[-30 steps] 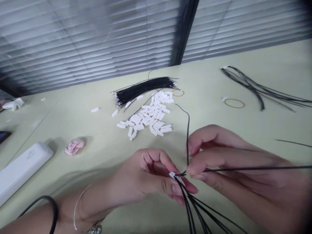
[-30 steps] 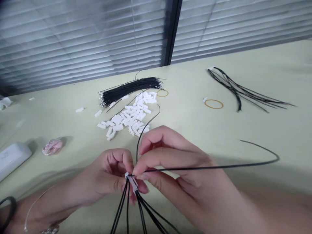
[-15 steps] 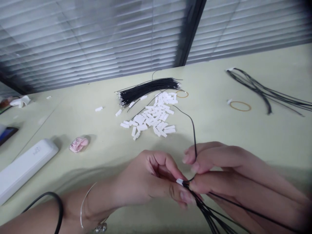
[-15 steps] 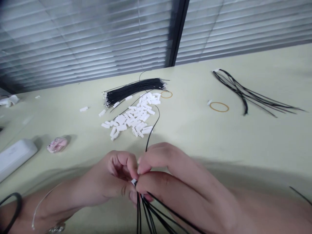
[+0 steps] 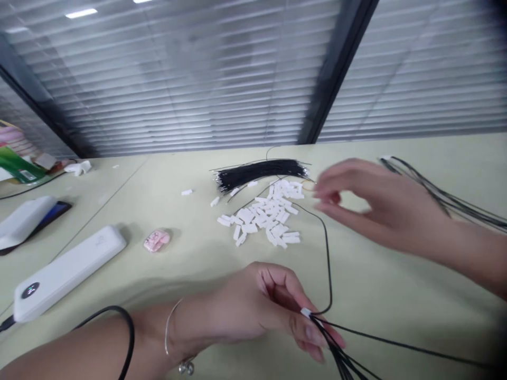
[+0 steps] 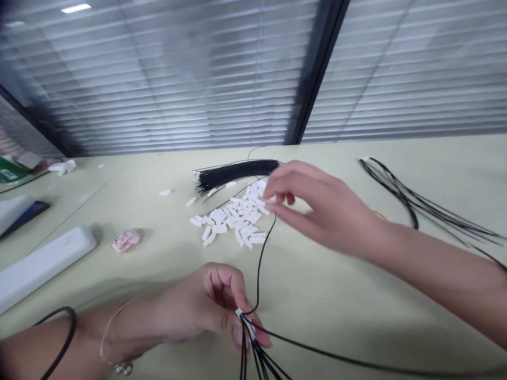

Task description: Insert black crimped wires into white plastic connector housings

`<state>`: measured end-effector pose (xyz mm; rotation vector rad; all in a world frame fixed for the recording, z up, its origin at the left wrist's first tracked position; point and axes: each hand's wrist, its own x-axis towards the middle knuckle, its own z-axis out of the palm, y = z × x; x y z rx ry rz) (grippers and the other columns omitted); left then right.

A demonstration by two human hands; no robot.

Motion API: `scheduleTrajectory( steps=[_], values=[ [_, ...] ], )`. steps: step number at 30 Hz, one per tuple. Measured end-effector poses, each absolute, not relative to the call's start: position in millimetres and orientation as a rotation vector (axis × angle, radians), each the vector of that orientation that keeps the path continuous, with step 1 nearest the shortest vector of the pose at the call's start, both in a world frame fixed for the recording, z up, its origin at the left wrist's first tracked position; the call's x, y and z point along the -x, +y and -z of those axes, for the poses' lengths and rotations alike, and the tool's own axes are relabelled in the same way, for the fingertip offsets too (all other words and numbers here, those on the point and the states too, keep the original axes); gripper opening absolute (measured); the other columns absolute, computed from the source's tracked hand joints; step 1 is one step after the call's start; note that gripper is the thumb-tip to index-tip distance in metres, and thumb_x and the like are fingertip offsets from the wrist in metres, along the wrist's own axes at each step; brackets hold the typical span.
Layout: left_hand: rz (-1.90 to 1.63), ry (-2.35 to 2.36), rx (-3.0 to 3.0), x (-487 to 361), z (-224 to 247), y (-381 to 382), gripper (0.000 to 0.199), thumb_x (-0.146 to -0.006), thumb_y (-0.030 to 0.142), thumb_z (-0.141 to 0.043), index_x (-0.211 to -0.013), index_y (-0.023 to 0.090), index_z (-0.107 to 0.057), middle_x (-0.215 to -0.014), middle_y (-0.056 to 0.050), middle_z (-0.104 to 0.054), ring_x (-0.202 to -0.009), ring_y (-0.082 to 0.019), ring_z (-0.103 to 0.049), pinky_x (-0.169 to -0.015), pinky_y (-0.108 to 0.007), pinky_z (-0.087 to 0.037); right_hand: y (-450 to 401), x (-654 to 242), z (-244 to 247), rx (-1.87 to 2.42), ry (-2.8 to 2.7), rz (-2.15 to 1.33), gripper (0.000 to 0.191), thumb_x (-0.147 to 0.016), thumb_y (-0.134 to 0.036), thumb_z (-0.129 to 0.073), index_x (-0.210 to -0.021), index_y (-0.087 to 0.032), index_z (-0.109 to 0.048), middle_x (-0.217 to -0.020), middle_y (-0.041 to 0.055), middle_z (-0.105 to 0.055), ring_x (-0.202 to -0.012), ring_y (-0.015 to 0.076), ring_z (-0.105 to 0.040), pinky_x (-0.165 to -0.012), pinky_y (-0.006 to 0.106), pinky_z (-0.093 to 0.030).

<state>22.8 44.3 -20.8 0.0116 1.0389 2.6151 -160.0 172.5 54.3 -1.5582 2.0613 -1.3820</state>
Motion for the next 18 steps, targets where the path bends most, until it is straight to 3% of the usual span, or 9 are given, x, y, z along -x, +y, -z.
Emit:
scheduleTrajectory(
  steps=[1,4,9,13,18],
  values=[
    [-2.615,1.081,-0.008,-21.8,22.4,44.8,0.037,-0.062,0.026,-0.091,-0.073,0.013,-0.059,-0.073,-0.001,-0.073,-0.065,-0.015,-0.072,-0.057,-0.018,-0.054,154.2,171.5,-57.8,1.676,2.102,1.256,0.005,-0.082,-0.031,-0.069,-0.081,-0.026,-0.067,-0.09,-0.0018,-0.059,-0.076,0.011,-0.05,-0.077,0.022,-0.048],
    [-2.625,1.184,-0.013,-19.4,26.5,45.4,0.038,-0.061,0.036,-0.087,-0.067,0.015,-0.055,-0.06,0.005,-0.068,-0.061,-0.016,-0.072,-0.054,-0.018,-0.051,93.3,192.0,-54.3,1.919,2.052,0.815,0.023,-0.094,-0.034,-0.056,-0.089,-0.013,-0.064,-0.092,0.0021,-0.061,-0.079,0.0106,-0.056,-0.077,0.027,-0.049],
    [-2.579,1.205,-0.031,-18.9,24.7,42.8,0.033,-0.057,0.035,-0.088,-0.067,0.019,-0.06,-0.064,0.006,-0.07,-0.073,-0.02,-0.074,-0.055,-0.019,-0.054,20.8,191.9,-34.0,2.032,1.815,0.282,0.021,-0.092,-0.032,-0.064,-0.098,-0.012,-0.064,-0.101,0.0048,-0.063,-0.092,0.0149,-0.061,-0.084,0.035,-0.053],
    [-2.581,1.215,-0.016,-19.0,25.7,44.3,0.041,-0.05,0.044,-0.089,-0.064,0.019,-0.06,-0.063,0.005,-0.07,-0.074,-0.024,-0.073,-0.054,-0.02,-0.054,4.6,186.0,-33.0,2.007,1.737,0.083,0.022,-0.094,-0.031,-0.061,-0.106,-0.012,-0.063,-0.104,0.0052,-0.064,-0.091,0.0149,-0.062,-0.084,0.035,-0.054],
    [-2.625,1.226,0.041,-19.0,33.3,46.4,0.045,-0.048,0.045,-0.09,-0.066,0.018,-0.06,-0.063,0.003,-0.071,-0.07,-0.024,-0.074,-0.053,-0.021,-0.053,2.6,185.2,-38.3,1.971,1.735,-0.102,0.023,-0.094,-0.033,-0.061,-0.103,-0.012,-0.063,-0.1,0.0044,-0.063,-0.087,0.014,-0.061,-0.08,0.033,-0.054]
  ],
)
